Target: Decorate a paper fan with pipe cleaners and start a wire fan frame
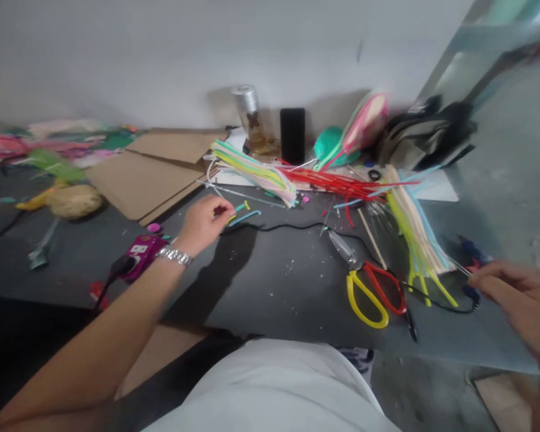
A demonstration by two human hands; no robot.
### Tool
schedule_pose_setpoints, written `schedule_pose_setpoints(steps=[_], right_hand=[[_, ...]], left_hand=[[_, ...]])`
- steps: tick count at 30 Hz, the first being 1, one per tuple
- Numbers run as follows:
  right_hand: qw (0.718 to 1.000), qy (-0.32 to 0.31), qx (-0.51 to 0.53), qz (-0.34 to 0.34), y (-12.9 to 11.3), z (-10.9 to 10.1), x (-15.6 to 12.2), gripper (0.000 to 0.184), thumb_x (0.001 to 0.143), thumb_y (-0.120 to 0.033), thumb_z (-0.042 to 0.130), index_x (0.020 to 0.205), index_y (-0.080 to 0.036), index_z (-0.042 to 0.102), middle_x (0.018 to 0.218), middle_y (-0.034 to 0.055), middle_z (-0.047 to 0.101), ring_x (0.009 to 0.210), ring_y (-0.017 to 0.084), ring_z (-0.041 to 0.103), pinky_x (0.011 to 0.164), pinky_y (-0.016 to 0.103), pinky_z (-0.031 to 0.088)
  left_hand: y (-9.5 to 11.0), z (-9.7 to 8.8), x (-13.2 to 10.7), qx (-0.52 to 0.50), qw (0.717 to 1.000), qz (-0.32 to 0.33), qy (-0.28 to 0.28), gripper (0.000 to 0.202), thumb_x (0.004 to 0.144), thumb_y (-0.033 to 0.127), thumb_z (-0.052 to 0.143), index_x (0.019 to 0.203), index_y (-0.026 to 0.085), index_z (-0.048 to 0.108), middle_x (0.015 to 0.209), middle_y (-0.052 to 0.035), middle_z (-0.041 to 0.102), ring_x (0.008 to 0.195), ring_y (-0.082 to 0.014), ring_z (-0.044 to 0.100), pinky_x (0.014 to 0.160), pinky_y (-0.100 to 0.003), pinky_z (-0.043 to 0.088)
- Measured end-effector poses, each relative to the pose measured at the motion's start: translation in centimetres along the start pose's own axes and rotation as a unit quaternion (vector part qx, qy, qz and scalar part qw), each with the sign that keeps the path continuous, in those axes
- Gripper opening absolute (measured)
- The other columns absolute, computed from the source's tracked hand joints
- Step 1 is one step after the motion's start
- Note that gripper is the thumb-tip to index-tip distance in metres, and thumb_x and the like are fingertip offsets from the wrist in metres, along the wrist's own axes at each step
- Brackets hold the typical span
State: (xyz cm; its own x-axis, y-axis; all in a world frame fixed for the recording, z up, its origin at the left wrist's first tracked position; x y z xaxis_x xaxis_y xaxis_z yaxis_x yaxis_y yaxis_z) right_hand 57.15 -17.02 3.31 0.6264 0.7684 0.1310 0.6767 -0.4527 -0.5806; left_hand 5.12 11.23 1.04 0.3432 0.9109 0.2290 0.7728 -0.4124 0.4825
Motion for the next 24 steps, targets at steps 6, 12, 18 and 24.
schedule_pose_setpoints(steps=[6,12,18,24], right_hand=[[0.992,-0.036,0.098,0.072,-2.4,-2.8,-4.5,0.022,0.065,-0.042,0.068,0.055,-0.023,0.066,0.053,0.0017,0.052,0.054,0.016,0.043,0.054,0.031,0.029],[0.962,-0.037,0.255,0.086,-3.3,-2.0,-5.8,0.018,0.065,-0.033,0.07,0.056,-0.019,0.063,0.052,-0.0026,0.049,0.051,0.01,0.035,0.051,0.027,0.02],[0.933,-0.057,0.351,0.06,-7.2,-0.3,-6.7,0.019,0.062,-0.033,0.073,0.054,-0.019,0.064,0.052,-0.0015,0.052,0.049,0.008,0.035,0.049,0.025,0.019],[0.875,-0.183,0.442,0.077,-10.9,9.5,-11.5,0.02,0.065,-0.035,0.07,0.057,-0.019,0.06,0.052,-0.0027,0.051,0.049,0.008,0.032,0.048,0.024,0.019]], left_hand=[[-1.1,0.4,4.5,-0.008,0.995,0.011,0.094,0.029,0.082,0.051,0.061,0.09,0.025,0.071,0.078,0.0015,0.068,0.073,-0.021,0.063,0.072,-0.033,0.047],[3.0,3.3,-0.6,-0.136,0.989,-0.063,0.009,0.042,0.086,0.064,0.055,0.069,0.027,0.066,0.055,0.0014,0.063,0.055,-0.0213,0.061,0.057,-0.032,0.043],[11.0,7.5,-5.2,-0.402,0.904,-0.088,-0.114,0.035,0.075,0.053,0.08,0.091,0.021,0.078,0.076,-0.0039,0.078,0.071,-0.0209,0.073,0.069,-0.032,0.058],[15.2,9.1,-6.5,-0.644,0.744,-0.135,-0.112,0.055,0.078,0.056,0.085,0.117,0.018,0.076,0.117,-0.0148,0.081,0.107,-0.0287,0.078,0.088,-0.038,0.061]])
Point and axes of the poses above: each hand's wrist, its own x-axis towards the middle knuckle, its own z-axis out of the palm, y = z × x, the point moved 10 cm from there along x, towards the middle knuckle
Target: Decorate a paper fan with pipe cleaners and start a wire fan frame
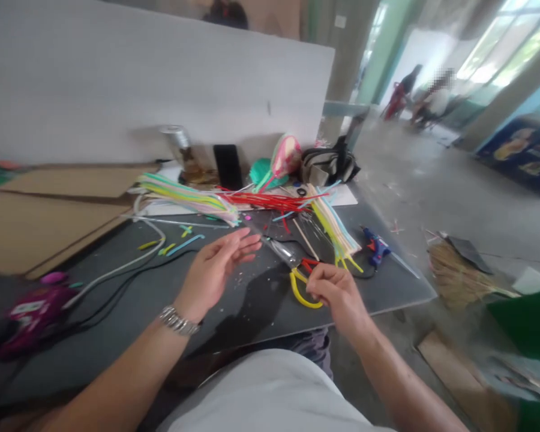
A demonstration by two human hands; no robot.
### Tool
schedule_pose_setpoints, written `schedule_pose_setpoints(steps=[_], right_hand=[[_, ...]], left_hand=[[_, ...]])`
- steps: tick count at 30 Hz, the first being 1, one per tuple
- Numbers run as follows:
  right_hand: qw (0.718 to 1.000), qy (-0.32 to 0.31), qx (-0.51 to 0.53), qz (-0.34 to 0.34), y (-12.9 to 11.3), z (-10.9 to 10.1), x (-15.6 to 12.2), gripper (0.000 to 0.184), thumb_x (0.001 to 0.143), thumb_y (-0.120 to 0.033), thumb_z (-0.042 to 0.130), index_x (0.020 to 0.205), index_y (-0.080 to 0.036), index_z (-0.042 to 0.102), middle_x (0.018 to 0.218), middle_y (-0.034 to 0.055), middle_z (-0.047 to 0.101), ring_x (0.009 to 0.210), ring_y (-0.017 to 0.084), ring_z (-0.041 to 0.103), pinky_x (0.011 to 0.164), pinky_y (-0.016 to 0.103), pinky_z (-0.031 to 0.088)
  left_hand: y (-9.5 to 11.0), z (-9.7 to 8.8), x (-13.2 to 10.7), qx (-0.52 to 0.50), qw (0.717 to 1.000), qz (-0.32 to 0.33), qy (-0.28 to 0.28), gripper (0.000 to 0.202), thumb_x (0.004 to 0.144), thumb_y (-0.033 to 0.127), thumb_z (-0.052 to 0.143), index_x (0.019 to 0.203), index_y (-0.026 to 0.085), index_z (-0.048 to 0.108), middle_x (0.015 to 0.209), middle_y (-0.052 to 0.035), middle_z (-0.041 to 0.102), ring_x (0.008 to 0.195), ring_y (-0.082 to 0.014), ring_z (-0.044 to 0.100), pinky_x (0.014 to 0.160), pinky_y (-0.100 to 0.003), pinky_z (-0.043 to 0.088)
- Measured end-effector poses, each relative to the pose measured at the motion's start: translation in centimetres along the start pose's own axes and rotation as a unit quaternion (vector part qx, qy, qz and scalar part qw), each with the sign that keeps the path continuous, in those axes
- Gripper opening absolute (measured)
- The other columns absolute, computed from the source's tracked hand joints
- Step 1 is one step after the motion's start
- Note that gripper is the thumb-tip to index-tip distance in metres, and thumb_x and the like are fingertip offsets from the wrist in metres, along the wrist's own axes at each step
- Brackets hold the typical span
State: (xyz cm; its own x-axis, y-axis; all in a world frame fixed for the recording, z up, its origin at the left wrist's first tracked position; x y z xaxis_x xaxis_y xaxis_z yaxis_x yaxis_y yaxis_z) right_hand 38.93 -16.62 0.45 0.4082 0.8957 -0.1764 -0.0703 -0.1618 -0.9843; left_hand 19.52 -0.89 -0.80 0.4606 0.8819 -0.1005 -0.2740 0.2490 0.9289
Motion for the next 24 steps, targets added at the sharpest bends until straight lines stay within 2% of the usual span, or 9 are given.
schedule_pose_setpoints(steps=[2,5,8,10,13,16,18,21,24], right_hand=[[0.998,-0.051,-0.009,0.029,2.5,3.2,-0.6,0.021,0.067,-0.035,0.068,0.057,-0.019,0.058,0.053,-0.0035,0.049,0.049,0.008,0.031,0.049,0.025,0.019],[0.991,-0.111,-0.059,0.042,4.8,6.3,-1.5,0.024,0.071,-0.036,0.067,0.058,-0.019,0.057,0.055,-0.0043,0.045,0.052,0.008,0.03,0.051,0.025,0.02],[0.977,-0.169,-0.127,0.017,5.7,8.7,-2.1,0.027,0.075,-0.04,0.065,0.061,-0.019,0.054,0.056,-0.005,0.041,0.056,0.009,0.032,0.054,0.025,0.025],[0.96,-0.212,-0.183,-0.005,5.8,10.4,-2.4,0.026,0.079,-0.04,0.063,0.065,-0.019,0.056,0.058,-0.0046,0.044,0.057,0.01,0.035,0.056,0.026,0.028],[0.922,-0.248,-0.285,-0.086,4.1,12.8,-2.3,0.02,0.085,-0.036,0.062,0.078,-0.019,0.066,0.068,-0.0014,0.057,0.061,0.012,0.044,0.059,0.027,0.032],[0.894,-0.225,-0.341,-0.184,0.6,14.2,-1.7,0.02,0.09,-0.036,0.061,0.091,-0.02,0.072,0.08,0.0018,0.066,0.067,0.014,0.052,0.065,0.028,0.037],[0.886,-0.207,-0.355,-0.216,-1.3,14.6,-1.1,0.023,0.092,-0.039,0.059,0.094,-0.02,0.072,0.083,0.0027,0.069,0.068,0.015,0.055,0.066,0.029,0.039],[0.87,-0.178,-0.395,-0.236,-2.9,14.7,-0.1,0.022,0.093,-0.037,0.058,0.095,-0.02,0.072,0.084,0.0037,0.072,0.067,0.016,0.058,0.067,0.03,0.041],[0.85,-0.176,-0.435,-0.238,-3.1,14.9,0.4,0.018,0.092,-0.033,0.059,0.093,-0.02,0.071,0.084,0.0044,0.073,0.065,0.017,0.059,0.067,0.03,0.042]], left_hand=[[0.3,-1.1,-0.3,-0.057,0.998,0.014,0.038,0.055,0.076,0.052,0.088,0.116,0.017,0.076,0.114,-0.0146,0.081,0.104,-0.028,0.079,0.086,-0.037,0.061],[0.5,-3.8,-1.5,-0.069,0.993,0.024,0.094,0.053,0.073,0.046,0.091,0.114,0.015,0.075,0.108,-0.0138,0.082,0.092,-0.025,0.08,0.08,-0.034,0.06],[1.0,-6.0,-3.2,-0.062,0.99,0.021,0.123,0.053,0.072,0.043,0.092,0.113,0.014,0.075,0.099,-0.0119,0.083,0.084,-0.0227,0.08,0.075,-0.031,0.059],[2.4,-6.6,-4.3,-0.048,0.991,0.031,0.118,0.051,0.072,0.042,0.092,0.11,0.014,0.076,0.092,-0.0105,0.083,0.08,-0.0221,0.08,0.072,-0.031,0.059],[6.7,-6.3,-5.8,0.015,0.993,0.079,0.084,0.045,0.077,0.044,0.088,0.108,0.014,0.078,0.088,-0.0098,0.082,0.078,-0.0223,0.08,0.072,-0.031,0.061],[12.4,-5.4,-7.8,0.12,0.977,0.166,0.059,0.035,0.086,0.042,0.081,0.109,0.016,0.079,0.09,-0.0092,0.082,0.082,-0.0216,0.08,0.075,-0.031,0.063],[15.3,-5.1,-9.2,0.181,0.958,0.215,0.058,0.03,0.091,0.038,0.078,0.111,0.016,0.079,0.089,-0.0084,0.082,0.084,-0.02,0.079,0.077,-0.029,0.063],[17.2,-5.4,-10.2,0.218,0.941,0.247,0.07,0.027,0.093,0.036,0.075,0.11,0.016,0.079,0.086,-0.0075,0.082,0.082,-0.0182,0.078,0.077,-0.028,0.063],[16.8,-6.8,-10.0,0.211,0.94,0.252,0.09,0.028,0.092,0.036,0.075,0.11,0.015,0.079,0.087,-0.0075,0.082,0.083,-0.0184,0.079,0.078,-0.028,0.064]])
Point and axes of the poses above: each hand's wrist, its own x-axis towards the middle knuckle, its own z-axis out of the palm, y = z × x, the point moved 10 cm from there along x, towards the middle knuckle
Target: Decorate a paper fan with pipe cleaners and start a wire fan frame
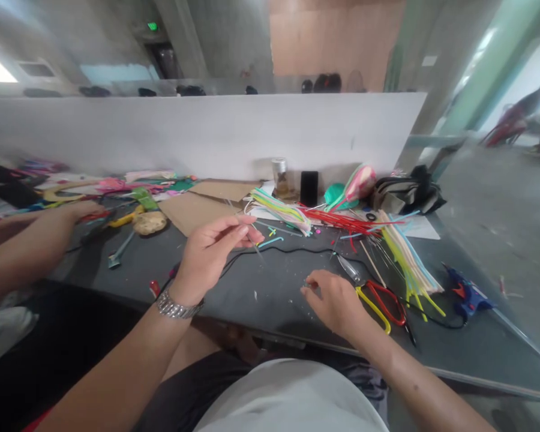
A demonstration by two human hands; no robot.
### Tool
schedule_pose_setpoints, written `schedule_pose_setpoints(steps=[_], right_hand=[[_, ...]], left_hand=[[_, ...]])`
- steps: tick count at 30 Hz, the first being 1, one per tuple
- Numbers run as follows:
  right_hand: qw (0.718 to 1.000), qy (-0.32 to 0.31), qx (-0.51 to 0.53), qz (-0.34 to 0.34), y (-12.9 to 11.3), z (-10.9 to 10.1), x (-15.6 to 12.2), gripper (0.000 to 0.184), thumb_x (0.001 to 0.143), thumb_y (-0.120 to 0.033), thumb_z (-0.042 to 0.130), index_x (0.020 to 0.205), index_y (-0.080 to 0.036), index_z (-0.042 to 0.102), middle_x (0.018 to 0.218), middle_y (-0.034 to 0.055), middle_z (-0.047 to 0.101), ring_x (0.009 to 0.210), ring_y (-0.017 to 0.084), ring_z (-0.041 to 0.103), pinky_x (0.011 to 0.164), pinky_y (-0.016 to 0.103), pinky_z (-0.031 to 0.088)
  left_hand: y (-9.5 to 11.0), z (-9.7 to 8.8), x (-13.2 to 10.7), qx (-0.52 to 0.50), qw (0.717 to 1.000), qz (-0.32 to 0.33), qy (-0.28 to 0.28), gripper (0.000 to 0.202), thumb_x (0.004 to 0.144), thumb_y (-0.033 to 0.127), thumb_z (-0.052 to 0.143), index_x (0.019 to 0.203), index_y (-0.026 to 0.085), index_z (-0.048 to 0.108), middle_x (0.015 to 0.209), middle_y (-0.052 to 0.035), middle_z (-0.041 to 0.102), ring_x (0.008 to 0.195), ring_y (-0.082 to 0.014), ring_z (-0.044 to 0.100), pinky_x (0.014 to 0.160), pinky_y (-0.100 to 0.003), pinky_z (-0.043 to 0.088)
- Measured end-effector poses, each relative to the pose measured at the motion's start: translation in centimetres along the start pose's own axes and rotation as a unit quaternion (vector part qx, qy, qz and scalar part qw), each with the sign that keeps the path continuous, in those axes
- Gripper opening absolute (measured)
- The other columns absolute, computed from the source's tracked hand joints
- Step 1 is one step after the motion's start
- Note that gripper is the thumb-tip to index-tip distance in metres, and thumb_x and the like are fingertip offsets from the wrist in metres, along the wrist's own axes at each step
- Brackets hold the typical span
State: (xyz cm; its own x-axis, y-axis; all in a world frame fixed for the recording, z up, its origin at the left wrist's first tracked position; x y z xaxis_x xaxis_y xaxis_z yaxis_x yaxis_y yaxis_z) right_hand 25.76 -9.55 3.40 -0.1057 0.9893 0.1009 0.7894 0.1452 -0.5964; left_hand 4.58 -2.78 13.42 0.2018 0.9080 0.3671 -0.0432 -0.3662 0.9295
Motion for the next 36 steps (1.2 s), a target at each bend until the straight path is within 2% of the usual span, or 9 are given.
schedule_pose_setpoints(steps=[6,9,15,20,25,29,36], right_hand=[[0.999,-0.022,-0.005,-0.025,-0.9,-0.2,0.3,0.016,0.094,-0.031,0.059,0.091,-0.02,0.071,0.08,0.0032,0.074,0.067,0.016,0.061,0.066,0.029,0.04],[0.999,-0.009,0.006,-0.041,-2.1,-1.3,0.9,0.016,0.093,-0.031,0.06,0.087,-0.02,0.07,0.078,0.002,0.073,0.065,0.015,0.059,0.066,0.028,0.039],[0.99,0.042,0.095,-0.096,-4.7,-2.8,4.1,0.015,0.09,-0.028,0.061,0.082,-0.019,0.07,0.07,-0.0006,0.068,0.061,0.012,0.054,0.063,0.027,0.038],[0.954,0.079,0.26,-0.126,-6.3,-1.8,8.0,0.011,0.084,-0.028,0.065,0.082,-0.018,0.069,0.072,-0.0002,0.069,0.062,0.012,0.058,0.06,0.026,0.043],[0.914,0.059,0.38,-0.129,-7.8,-0.4,10.2,0.016,0.081,-0.034,0.071,0.082,-0.019,0.065,0.069,-0.0005,0.068,0.056,0.014,0.061,0.055,0.027,0.05],[0.9,0.046,0.412,-0.132,-7.9,0.2,10.9,0.019,0.08,-0.035,0.074,0.08,-0.019,0.065,0.067,-0.0015,0.066,0.055,0.013,0.06,0.052,0.027,0.051],[0.896,0.021,0.424,-0.129,-7.8,0.8,11.4,0.02,0.079,-0.037,0.078,0.079,-0.02,0.067,0.067,-0.001,0.069,0.057,0.012,0.06,0.054,0.027,0.053]], left_hand=[[-6.0,0.3,0.0,0.032,0.997,-0.066,-0.015,0.03,0.088,0.035,0.076,0.106,0.013,0.081,0.089,-0.0103,0.083,0.084,-0.0211,0.08,0.078,-0.03,0.063],[-7.7,0.6,-0.2,0.038,0.996,-0.084,-0.015,0.028,0.086,0.035,0.074,0.103,0.014,0.081,0.09,-0.0103,0.083,0.084,-0.0224,0.08,0.08,-0.033,0.064],[-8.8,1.1,-0.6,0.02,0.994,-0.108,-0.027,0.028,0.082,0.037,0.076,0.098,0.014,0.081,0.092,-0.0101,0.083,0.086,-0.0242,0.08,0.084,-0.036,0.064],[-9.3,1.1,-0.7,-0.01,0.994,-0.106,-0.01,0.031,0.077,0.042,0.083,0.092,0.016,0.075,0.084,-0.0079,0.082,0.082,-0.024,0.079,0.073,-0.032,0.062],[-9.0,1.0,-0.5,-0.02,0.995,-0.093,-0.008,0.033,0.074,0.045,0.086,0.082,0.017,0.071,0.078,-0.0057,0.079,0.076,-0.0221,0.077,0.069,-0.03,0.06],[-9.0,0.8,-0.6,-0.024,0.994,-0.102,-0.013,0.032,0.074,0.044,0.086,0.081,0.017,0.071,0.081,-0.0056,0.079,0.078,-0.0222,0.077,0.071,-0.032,0.061],[-9.5,0.3,-0.7,-0.044,0.991,-0.128,-0.011,0.027,0.073,0.038,0.086,0.082,0.015,0.074,0.084,-0.0066,0.08,0.078,-0.0209,0.077,0.073,-0.031,0.061]])
Point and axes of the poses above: each hand's wrist, its own x-axis towards the middle knuckle, its own z-axis out of the palm, y = z × x, the point moved 10 cm from there along x, towards the middle knuckle
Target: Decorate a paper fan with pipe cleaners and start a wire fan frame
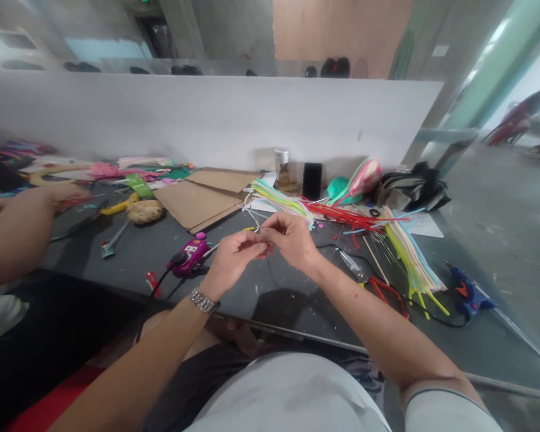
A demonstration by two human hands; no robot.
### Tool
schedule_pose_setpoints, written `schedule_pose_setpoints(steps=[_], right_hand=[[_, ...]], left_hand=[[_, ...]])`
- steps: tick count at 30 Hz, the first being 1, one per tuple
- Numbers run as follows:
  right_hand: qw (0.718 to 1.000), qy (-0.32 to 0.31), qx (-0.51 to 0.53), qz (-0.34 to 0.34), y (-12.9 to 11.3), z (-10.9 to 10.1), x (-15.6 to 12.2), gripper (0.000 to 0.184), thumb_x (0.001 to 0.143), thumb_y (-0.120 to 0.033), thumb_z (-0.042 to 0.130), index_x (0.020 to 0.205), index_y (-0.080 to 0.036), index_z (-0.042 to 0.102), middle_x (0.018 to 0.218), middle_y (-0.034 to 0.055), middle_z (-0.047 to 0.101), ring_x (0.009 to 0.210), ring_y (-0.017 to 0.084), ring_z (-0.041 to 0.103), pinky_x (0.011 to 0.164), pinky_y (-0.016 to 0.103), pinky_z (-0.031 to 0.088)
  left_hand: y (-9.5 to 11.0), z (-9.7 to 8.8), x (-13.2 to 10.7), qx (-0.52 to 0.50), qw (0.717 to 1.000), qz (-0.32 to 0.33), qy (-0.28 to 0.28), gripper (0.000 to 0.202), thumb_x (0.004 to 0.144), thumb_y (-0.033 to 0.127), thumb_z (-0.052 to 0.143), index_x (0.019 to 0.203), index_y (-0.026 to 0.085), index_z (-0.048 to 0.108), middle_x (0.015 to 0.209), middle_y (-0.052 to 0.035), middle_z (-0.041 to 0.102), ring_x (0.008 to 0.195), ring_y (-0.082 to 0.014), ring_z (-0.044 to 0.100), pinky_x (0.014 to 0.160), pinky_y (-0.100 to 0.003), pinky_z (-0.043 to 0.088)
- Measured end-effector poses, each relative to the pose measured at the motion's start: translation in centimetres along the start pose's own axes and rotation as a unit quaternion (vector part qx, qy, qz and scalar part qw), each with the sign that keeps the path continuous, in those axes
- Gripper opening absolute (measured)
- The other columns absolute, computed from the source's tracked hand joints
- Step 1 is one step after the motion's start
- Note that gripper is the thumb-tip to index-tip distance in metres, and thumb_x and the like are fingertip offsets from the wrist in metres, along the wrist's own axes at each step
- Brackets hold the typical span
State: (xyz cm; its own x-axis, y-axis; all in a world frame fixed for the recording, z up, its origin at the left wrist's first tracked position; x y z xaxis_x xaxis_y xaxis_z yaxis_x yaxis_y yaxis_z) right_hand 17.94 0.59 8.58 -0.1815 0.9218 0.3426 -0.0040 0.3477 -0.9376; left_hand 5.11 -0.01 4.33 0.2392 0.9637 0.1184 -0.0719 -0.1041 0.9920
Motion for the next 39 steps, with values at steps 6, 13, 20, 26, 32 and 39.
schedule_pose_setpoints(steps=[6,13,20,26,32,39], right_hand=[[1.0,-0.012,0.016,-0.005,-0.2,0.5,0.0,0.023,0.079,-0.039,0.08,0.079,-0.02,0.067,0.068,-0.0008,0.069,0.057,0.012,0.061,0.056,0.027,0.053],[1.0,-0.008,0.013,-0.016,-0.2,0.0,0.0,0.021,0.079,-0.036,0.079,0.077,-0.018,0.069,0.066,-0.0002,0.067,0.055,0.012,0.059,0.054,0.027,0.052],[1.0,-0.002,0.003,-0.013,-0.2,-0.3,0.0,0.023,0.078,-0.04,0.08,0.074,-0.02,0.069,0.067,-0.0007,0.068,0.055,0.011,0.056,0.055,0.027,0.053],[1.0,-0.001,-0.014,-0.018,-0.5,-0.3,-0.1,0.023,0.079,-0.04,0.077,0.074,-0.019,0.068,0.068,-0.0001,0.069,0.056,0.011,0.056,0.055,0.027,0.053],[1.0,-0.004,-0.027,-0.011,-0.4,-0.2,-0.2,0.02,0.078,-0.035,0.076,0.077,-0.019,0.064,0.069,-0.0007,0.067,0.057,0.012,0.059,0.056,0.027,0.051],[0.999,0.008,-0.022,-0.028,-1.9,-0.3,0.1,0.021,0.075,-0.035,0.075,0.086,-0.021,0.063,0.075,-0.0008,0.066,0.069,0.014,0.059,0.064,0.029,0.05]], left_hand=[[0.0,-0.1,-0.1,0.002,1.0,-0.006,0.004,0.027,0.073,0.037,0.086,0.082,0.015,0.075,0.083,-0.0064,0.079,0.078,-0.02,0.076,0.073,-0.031,0.062],[-0.4,-0.2,-0.1,-0.011,1.0,-0.018,0.001,0.034,0.071,0.042,0.089,0.086,0.014,0.076,0.086,-0.0085,0.081,0.081,-0.0217,0.078,0.076,-0.032,0.062],[-0.5,-0.2,0.0,-0.012,1.0,-0.021,-0.001,0.033,0.071,0.042,0.089,0.085,0.014,0.077,0.085,-0.0084,0.081,0.08,-0.0216,0.078,0.075,-0.033,0.063],[-0.6,-0.1,0.0,-0.016,1.0,-0.026,-0.003,0.034,0.07,0.042,0.09,0.085,0.014,0.077,0.086,-0.0084,0.081,0.08,-0.0219,0.078,0.076,-0.033,0.063],[-0.7,0.2,0.2,-0.03,0.999,-0.027,-0.006,0.035,0.067,0.042,0.092,0.082,0.015,0.076,0.081,-0.0074,0.08,0.078,-0.0216,0.078,0.075,-0.033,0.062],[-0.4,0.6,0.2,-0.011,1.0,-0.014,-0.016,0.03,0.072,0.04,0.087,0.082,0.014,0.075,0.08,-0.0074,0.079,0.077,-0.02,0.076,0.074,-0.03,0.06]])
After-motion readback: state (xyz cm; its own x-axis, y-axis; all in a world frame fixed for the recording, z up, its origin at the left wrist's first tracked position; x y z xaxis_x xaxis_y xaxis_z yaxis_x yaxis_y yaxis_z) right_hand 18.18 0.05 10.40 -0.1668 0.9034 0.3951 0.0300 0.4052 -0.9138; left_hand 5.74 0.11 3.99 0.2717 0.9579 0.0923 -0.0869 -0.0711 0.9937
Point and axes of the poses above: each hand's wrist, its own x-axis towards the middle knuckle, its own z-axis out of the palm, y = z × x, the point moved 10 cm from there along x, towards the middle knuckle
